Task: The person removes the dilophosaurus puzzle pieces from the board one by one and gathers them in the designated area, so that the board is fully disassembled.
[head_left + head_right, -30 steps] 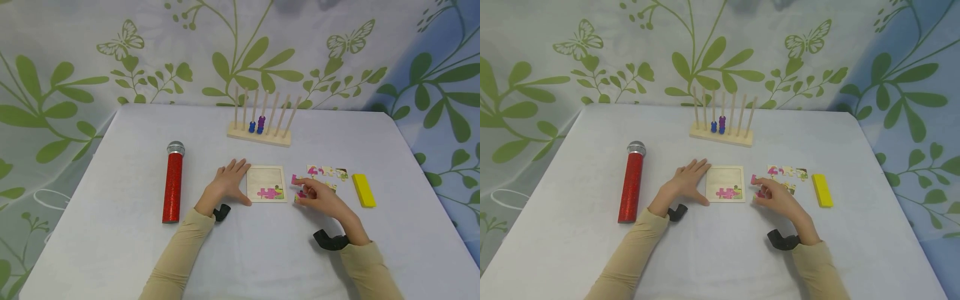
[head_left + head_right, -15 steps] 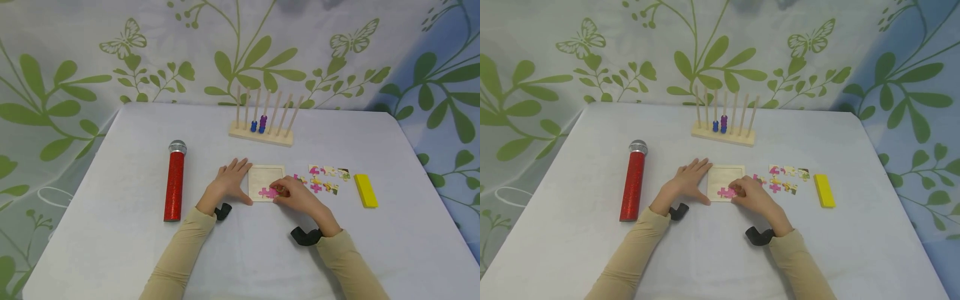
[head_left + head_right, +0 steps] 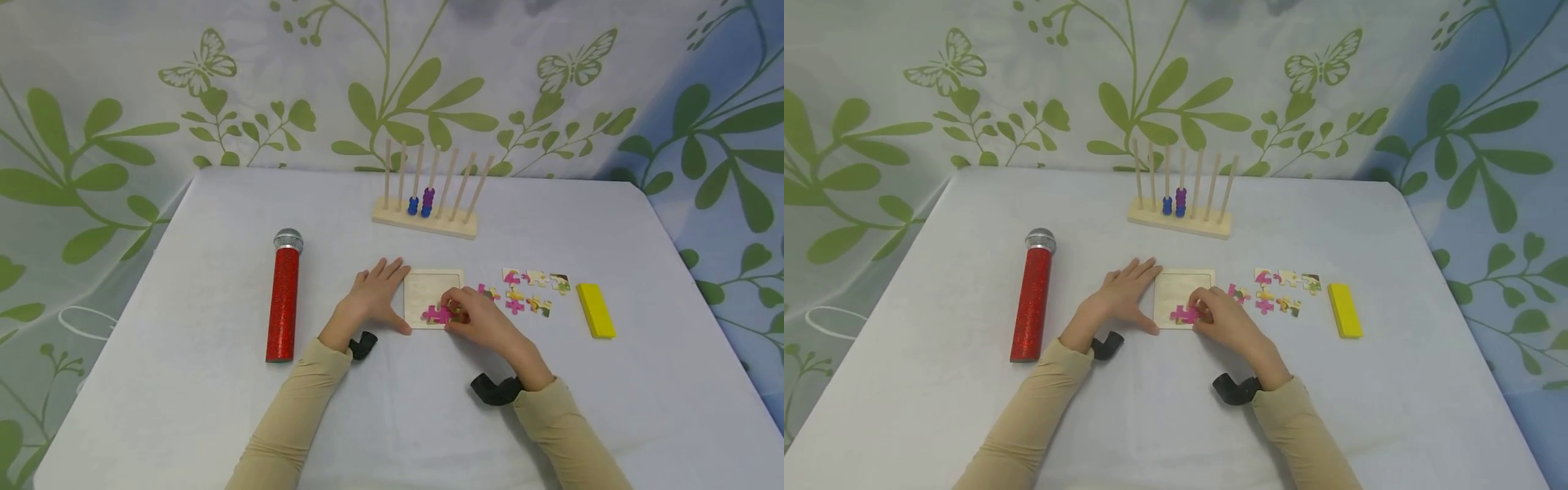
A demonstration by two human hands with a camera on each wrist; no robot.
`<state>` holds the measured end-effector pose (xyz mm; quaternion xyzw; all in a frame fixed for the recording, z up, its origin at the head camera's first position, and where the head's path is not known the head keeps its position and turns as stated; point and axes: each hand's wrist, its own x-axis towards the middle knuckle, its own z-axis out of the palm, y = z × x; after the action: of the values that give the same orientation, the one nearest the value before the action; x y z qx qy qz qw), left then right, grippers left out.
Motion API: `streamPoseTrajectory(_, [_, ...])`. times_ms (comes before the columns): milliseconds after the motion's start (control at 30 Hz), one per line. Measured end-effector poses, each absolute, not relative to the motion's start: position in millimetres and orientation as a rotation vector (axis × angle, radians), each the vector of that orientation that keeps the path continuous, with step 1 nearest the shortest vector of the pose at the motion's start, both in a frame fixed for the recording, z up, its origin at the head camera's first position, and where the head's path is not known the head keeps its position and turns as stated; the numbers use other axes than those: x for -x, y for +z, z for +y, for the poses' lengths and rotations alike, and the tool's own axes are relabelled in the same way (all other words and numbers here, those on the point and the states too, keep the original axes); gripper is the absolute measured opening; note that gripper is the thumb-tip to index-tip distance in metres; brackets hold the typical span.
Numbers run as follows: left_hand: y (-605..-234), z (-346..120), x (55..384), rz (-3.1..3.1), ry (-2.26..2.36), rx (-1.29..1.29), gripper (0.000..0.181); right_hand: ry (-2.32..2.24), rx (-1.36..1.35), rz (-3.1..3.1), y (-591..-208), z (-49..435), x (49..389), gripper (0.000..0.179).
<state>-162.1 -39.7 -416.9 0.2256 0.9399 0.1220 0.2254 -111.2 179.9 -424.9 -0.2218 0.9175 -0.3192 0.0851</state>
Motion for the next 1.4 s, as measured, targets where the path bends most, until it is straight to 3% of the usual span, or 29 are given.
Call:
streamPoseTrajectory(400, [-417,-41,162,2.589,0.361,-0.631,0.117,-1.012,0.605,2.704,-422,176,110,0.028])
streamPoseTrajectory(800, [-415,-40,160,2.585,0.366,-0.637,0.117,-1.245,0.598,2.57,-419,188,111,0.011])
streamPoseTrajectory(967, [-414,-41,159,2.587,0.371,-0.644,0.117,-1.317,0.512,2.498,-413,220,103,0.008])
streamPoseTrajectory(1200, [-418,-42,159,2.593,0.349,-0.642,0.118,-1.22,0.313,2.434,-409,284,84,0.017])
streamPoseTrajectory(1400, [-418,-41,160,2.595,0.346,-0.65,0.118,-1.112,0.23,2.548,-409,302,80,0.02])
